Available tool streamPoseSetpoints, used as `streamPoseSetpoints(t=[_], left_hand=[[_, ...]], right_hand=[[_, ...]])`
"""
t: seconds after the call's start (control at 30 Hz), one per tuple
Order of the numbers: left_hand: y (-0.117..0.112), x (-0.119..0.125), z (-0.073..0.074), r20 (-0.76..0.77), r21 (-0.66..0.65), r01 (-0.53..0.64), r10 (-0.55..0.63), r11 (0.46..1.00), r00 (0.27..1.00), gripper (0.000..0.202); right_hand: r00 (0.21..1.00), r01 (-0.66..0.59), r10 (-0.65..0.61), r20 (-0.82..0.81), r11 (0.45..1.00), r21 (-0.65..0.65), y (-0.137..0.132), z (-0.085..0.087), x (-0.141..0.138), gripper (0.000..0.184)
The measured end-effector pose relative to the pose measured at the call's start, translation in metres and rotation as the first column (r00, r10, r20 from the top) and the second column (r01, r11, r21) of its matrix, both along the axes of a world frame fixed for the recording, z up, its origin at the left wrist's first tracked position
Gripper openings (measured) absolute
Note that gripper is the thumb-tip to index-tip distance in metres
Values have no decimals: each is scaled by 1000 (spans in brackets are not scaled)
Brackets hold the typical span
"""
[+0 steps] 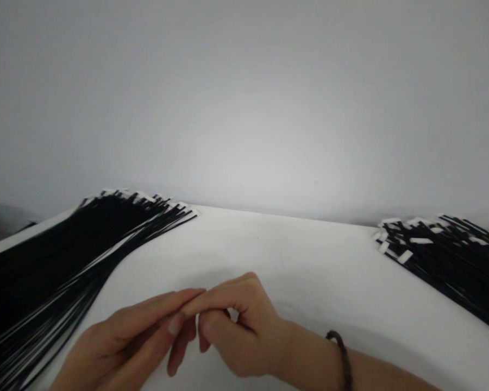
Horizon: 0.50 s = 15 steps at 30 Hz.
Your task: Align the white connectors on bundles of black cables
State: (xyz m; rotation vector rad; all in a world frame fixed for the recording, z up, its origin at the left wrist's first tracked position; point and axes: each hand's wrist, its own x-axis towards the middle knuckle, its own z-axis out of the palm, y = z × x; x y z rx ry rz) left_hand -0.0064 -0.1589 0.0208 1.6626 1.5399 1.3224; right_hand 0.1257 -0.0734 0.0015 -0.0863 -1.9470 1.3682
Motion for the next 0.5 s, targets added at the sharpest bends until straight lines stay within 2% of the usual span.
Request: streamPoseSetpoints(t=[0.2, 0.4, 0.5], left_hand=[[-1, 1, -3, -5, 52, -38, 38, 998, 999, 28], [-1, 0, 0, -14, -16, -34, 34, 999, 999, 19], [0, 0, 2, 1, -55, -8, 8, 998, 1000, 19]], right_hand=[[999, 13, -12, 38, 1000, -25, 1, 1, -1, 31], [998, 56, -53, -24, 983, 176, 1, 1, 0, 28], [997, 52, -37, -73, 975, 218, 1, 2, -2, 24]])
